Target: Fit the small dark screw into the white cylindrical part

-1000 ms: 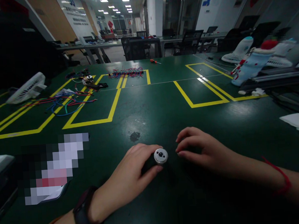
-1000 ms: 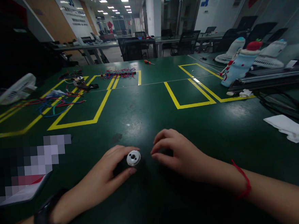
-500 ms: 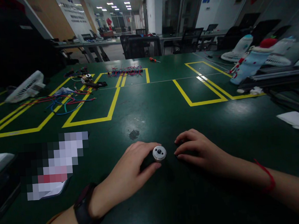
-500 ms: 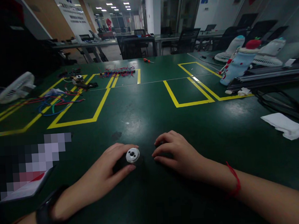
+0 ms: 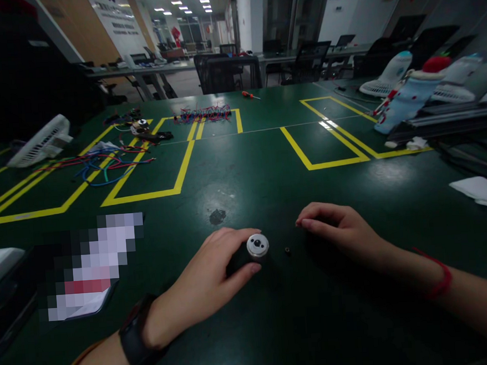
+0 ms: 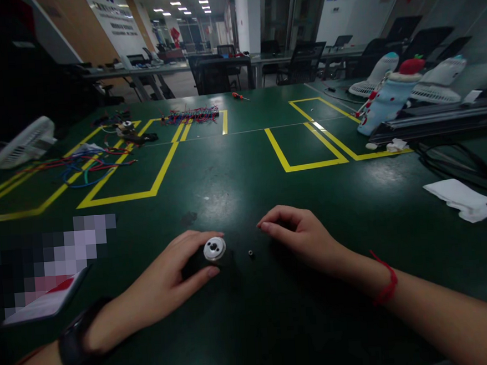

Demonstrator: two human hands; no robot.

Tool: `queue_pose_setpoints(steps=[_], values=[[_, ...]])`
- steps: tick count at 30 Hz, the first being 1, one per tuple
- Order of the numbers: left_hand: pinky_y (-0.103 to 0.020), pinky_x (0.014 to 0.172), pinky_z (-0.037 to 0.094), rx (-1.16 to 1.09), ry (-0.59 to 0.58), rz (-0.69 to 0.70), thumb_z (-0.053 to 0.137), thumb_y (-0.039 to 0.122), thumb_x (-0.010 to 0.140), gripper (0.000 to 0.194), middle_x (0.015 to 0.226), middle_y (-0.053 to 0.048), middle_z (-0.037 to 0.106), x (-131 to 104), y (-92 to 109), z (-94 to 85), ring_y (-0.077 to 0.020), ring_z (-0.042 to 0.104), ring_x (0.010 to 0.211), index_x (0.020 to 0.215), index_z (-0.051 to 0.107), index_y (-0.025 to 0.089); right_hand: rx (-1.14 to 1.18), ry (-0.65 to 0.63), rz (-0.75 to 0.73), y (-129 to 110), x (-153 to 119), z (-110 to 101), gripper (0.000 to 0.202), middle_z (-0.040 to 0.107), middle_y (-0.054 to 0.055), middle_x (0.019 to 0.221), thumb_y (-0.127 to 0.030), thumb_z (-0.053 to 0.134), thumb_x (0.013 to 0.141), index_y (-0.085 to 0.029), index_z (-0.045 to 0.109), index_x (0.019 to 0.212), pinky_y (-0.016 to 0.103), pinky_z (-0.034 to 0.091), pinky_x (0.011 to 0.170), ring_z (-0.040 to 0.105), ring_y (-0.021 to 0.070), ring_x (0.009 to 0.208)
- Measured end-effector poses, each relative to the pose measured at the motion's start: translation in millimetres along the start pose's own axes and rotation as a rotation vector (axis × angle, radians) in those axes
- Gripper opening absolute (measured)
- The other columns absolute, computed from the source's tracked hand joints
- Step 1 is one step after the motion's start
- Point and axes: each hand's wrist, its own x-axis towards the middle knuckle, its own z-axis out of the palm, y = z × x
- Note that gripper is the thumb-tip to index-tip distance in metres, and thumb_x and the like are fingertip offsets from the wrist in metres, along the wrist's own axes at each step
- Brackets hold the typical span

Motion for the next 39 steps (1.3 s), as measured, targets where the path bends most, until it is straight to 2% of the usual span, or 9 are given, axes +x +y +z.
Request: queue_pose_setpoints(steps=[6,10,12,14,18,22,29,33,39], values=[[-0.045,0.098,0.043,-0.002,-0.013,-0.007,0.059,0.027,0.092,0.042,0.123,-0.006,0.058,0,0,0.3,-0.025,0.054,0.111,0.132,0.045,0.028,0.264,0.14,0.151,2,0,-1,0.017,0.067,0.001,0.084,-0.036,0.069,0.083,-0.021,0.069,0.09,0.027,0.045,0.064,0.061,0.0149,0.075],[-0.045,0.097,0.043,0.002,-0.013,-0.002,0.057,0.026,0.093,0.04,0.122,-0.006,0.058,-1,-1,1.0,-0.0247,0.054,0.109,0.131,0.044,0.029,0.352,0.227,0.144,7,2,-4,0.016,0.066,0.001,0.079,-0.035,0.069,0.083,-0.02,0.069,0.09,0.027,0.046,0.064,0.061,0.0149,0.073],[-0.045,0.097,0.043,0.004,-0.011,0.002,0.057,0.027,0.093,0.041,0.122,-0.006,0.057,-1,-1,1.2,-0.0252,0.054,0.11,0.131,0.044,0.029,0.274,0.193,0.129,7,2,-5,0.016,0.067,0.001,0.081,-0.036,0.067,0.085,-0.021,0.068,0.092,0.028,0.046,0.065,0.061,0.0155,0.074],[-0.045,0.097,0.043,0.006,-0.012,-0.003,0.059,0.028,0.091,0.045,0.124,-0.006,0.056,-2,-1,1.1,-0.0255,0.053,0.111,0.133,0.042,0.029,0.083,0.076,0.067,5,1,-4,0.015,0.067,0.002,0.086,-0.035,0.062,0.088,-0.022,0.068,0.093,0.03,0.047,0.068,0.061,0.0168,0.078],[-0.044,0.099,0.041,0.019,-0.009,-0.01,0.063,0.032,0.089,0.052,0.127,-0.005,0.054,-3,-1,0.6,-0.0255,0.051,0.114,0.135,0.04,0.029,-0.373,-0.162,-0.199,0,-3,5,0.014,0.065,0.006,0.099,-0.026,0.063,0.087,-0.023,0.069,0.099,0.037,0.045,0.083,0.058,0.0214,0.095],[-0.044,0.099,0.041,0.026,-0.007,0.0,0.062,0.03,0.089,0.048,0.124,-0.004,0.056,-2,0,1.5,-0.025,0.052,0.113,0.133,0.042,0.03,-0.568,-0.171,-0.274,-2,-5,14,0.023,0.062,0.007,0.106,-0.025,0.066,0.083,-0.024,0.067,0.106,0.04,0.043,0.084,0.055,0.0231,0.098],[-0.042,0.1,0.039,-0.005,-0.003,0.01,0.062,0.026,0.09,0.045,0.124,-0.003,0.057,0,1,2.0,-0.0241,0.051,0.114,0.131,0.044,0.03,-0.608,-0.185,-0.259,-3,-2,13,0.029,0.061,0.007,0.107,-0.027,0.068,0.082,-0.023,0.064,0.11,0.04,0.043,0.082,0.055,0.0234,0.097],[-0.041,0.1,0.039,-0.013,-0.007,0.005,0.062,0.027,0.09,0.043,0.123,-0.002,0.058,0,2,1.6,-0.0234,0.052,0.113,0.129,0.046,0.03,-0.617,-0.222,-0.256,-6,1,13,0.014,0.06,0.005,0.101,-0.025,0.066,0.083,-0.024,0.069,0.097,0.039,0.043,0.081,0.056,0.0222,0.093],[-0.04,0.097,0.04,-0.032,-0.001,0.013,0.061,0.025,0.091,0.039,0.121,-0.002,0.058,1,0,2.9,-0.0233,0.052,0.11,0.127,0.047,0.029,-0.329,-0.14,-0.268,-30,12,21,0.01,0.057,0.003,0.098,-0.022,0.065,0.086,-0.021,0.068,0.095,0.028,0.048,0.077,0.057,0.0156,0.09]])
